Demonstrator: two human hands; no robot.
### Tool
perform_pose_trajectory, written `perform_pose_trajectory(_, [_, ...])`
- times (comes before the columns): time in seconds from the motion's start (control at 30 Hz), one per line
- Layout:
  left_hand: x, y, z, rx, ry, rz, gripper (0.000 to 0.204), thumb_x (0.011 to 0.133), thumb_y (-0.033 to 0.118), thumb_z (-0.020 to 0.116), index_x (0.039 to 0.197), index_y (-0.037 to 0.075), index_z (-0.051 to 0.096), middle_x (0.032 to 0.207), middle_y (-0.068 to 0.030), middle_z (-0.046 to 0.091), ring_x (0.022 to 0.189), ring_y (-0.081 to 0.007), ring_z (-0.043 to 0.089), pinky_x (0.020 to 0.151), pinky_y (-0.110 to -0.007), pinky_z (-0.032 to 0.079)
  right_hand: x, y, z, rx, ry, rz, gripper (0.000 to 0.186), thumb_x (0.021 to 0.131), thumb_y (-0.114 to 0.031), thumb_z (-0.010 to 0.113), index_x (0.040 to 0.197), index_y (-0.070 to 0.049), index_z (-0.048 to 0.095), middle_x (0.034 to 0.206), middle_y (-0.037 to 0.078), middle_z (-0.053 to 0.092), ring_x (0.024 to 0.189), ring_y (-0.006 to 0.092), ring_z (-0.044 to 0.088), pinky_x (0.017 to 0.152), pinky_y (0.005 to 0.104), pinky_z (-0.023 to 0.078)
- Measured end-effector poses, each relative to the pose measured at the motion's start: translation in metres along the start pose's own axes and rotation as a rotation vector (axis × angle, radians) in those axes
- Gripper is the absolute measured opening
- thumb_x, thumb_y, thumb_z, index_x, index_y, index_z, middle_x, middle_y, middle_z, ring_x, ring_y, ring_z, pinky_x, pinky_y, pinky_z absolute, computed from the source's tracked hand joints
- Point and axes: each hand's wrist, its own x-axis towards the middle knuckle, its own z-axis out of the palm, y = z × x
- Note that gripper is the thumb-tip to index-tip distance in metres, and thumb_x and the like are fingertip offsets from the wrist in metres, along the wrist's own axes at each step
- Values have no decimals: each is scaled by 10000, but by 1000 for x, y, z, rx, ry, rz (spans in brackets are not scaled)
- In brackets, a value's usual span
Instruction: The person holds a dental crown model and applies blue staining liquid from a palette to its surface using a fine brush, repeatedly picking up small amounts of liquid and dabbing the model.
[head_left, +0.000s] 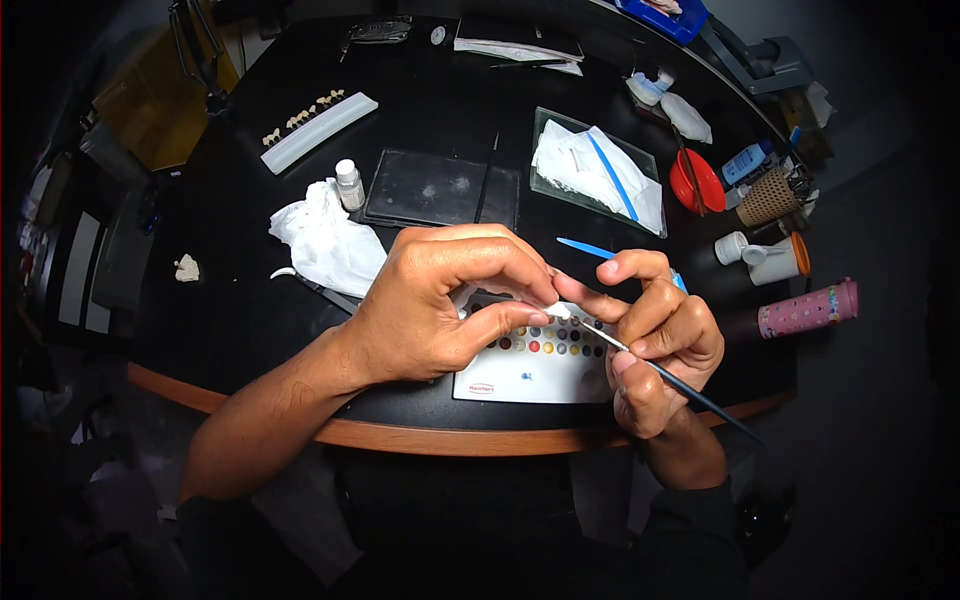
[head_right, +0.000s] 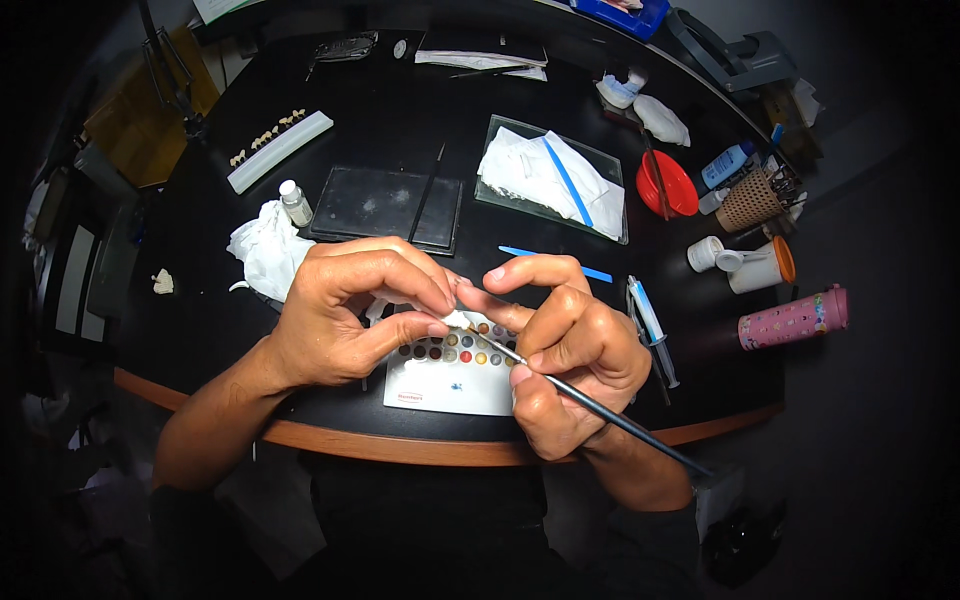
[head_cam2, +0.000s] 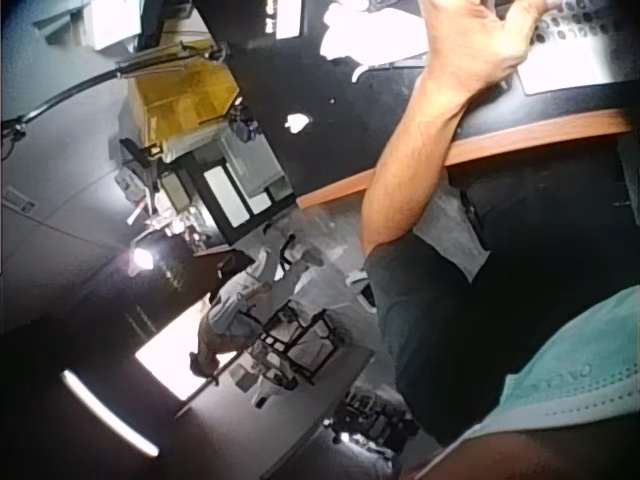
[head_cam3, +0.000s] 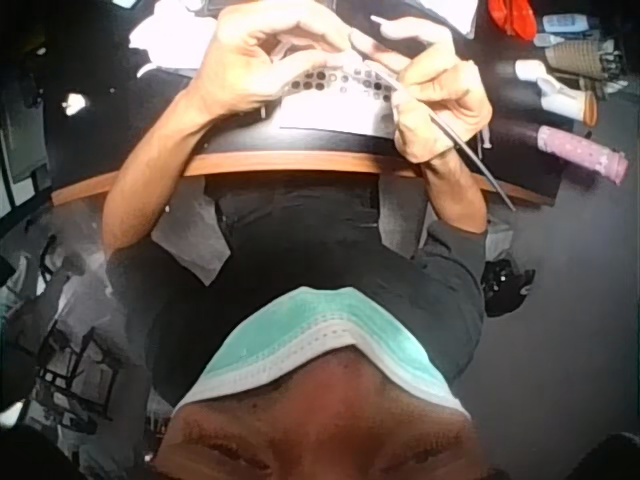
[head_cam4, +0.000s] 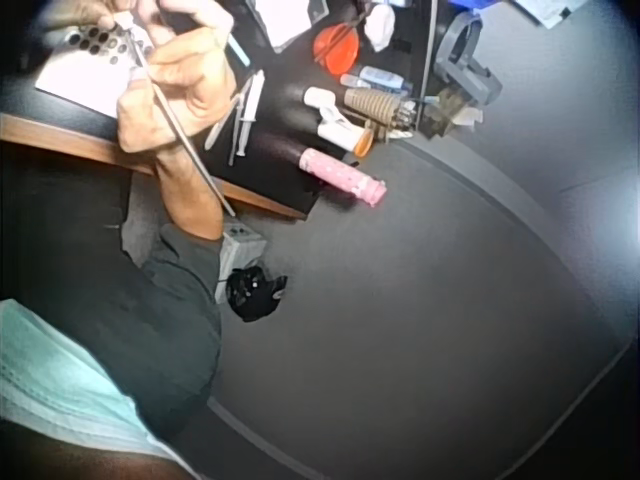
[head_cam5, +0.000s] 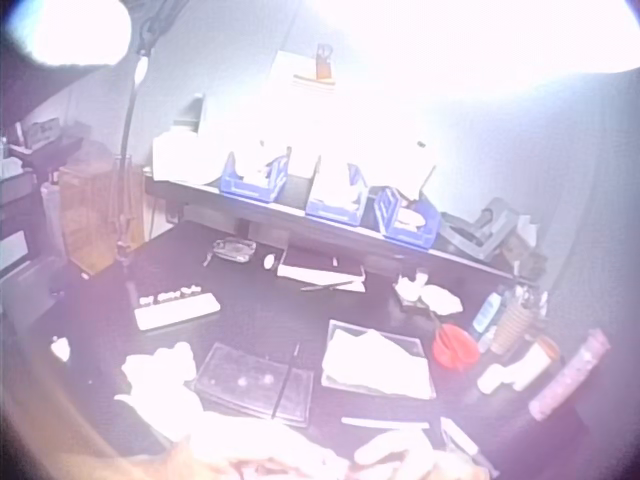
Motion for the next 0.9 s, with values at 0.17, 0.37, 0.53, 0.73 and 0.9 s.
perform_pose_trajectory(0.17, [0, 0, -1, -6, -24, -2, 178, 803, -60, 812, 954, -5, 736, 982, -156, 747, 964, -235, 758, 822, -318, 630, -1, 0, 1, -18, 4, -16, 121, 828, 90, 556, 799, 0, 481, 762, 118, 545, 1181, 324, 580, 977, 590, 594])
perform_pose_trajectory(0.37, [0, 2, 1, -31, -9, -27, 174, 806, -74, 801, 955, -6, 740, 994, -160, 748, 990, -251, 758, 862, -340, 632, -2, -2, 4, -6, 30, -15, 118, 818, 101, 547, 803, 3, 484, 766, 118, 543, 1140, 312, 583, 972, 576, 604])
perform_pose_trajectory(0.53, [1, 2, 0, -27, -18, 11, 159, 807, -83, 794, 941, -11, 748, 992, -163, 748, 992, -256, 758, 874, -342, 628, -2, -2, 4, -44, 26, -24, 113, 805, 105, 546, 797, 7, 490, 759, 120, 545, 1121, 315, 590, 958, 567, 614])
perform_pose_trajectory(0.73, [0, 1, 1, -42, -7, -14, 154, 806, -77, 797, 938, -13, 747, 981, -167, 752, 989, -255, 759, 866, -342, 629, -1, -2, 1, -93, 2, -39, 113, 800, 95, 558, 787, 6, 491, 745, 123, 549, 1105, 318, 598, 933, 554, 630])
perform_pose_trajectory(0.9, [1, 1, 0, -19, -23, 1, 162, 807, -75, 798, 948, -16, 744, 994, -172, 751, 984, -260, 761, 855, -341, 634, -1, -1, 2, -98, 7, -48, 125, 800, 85, 574, 782, -1, 486, 735, 122, 552, 1080, 316, 609, 909, 546, 642])
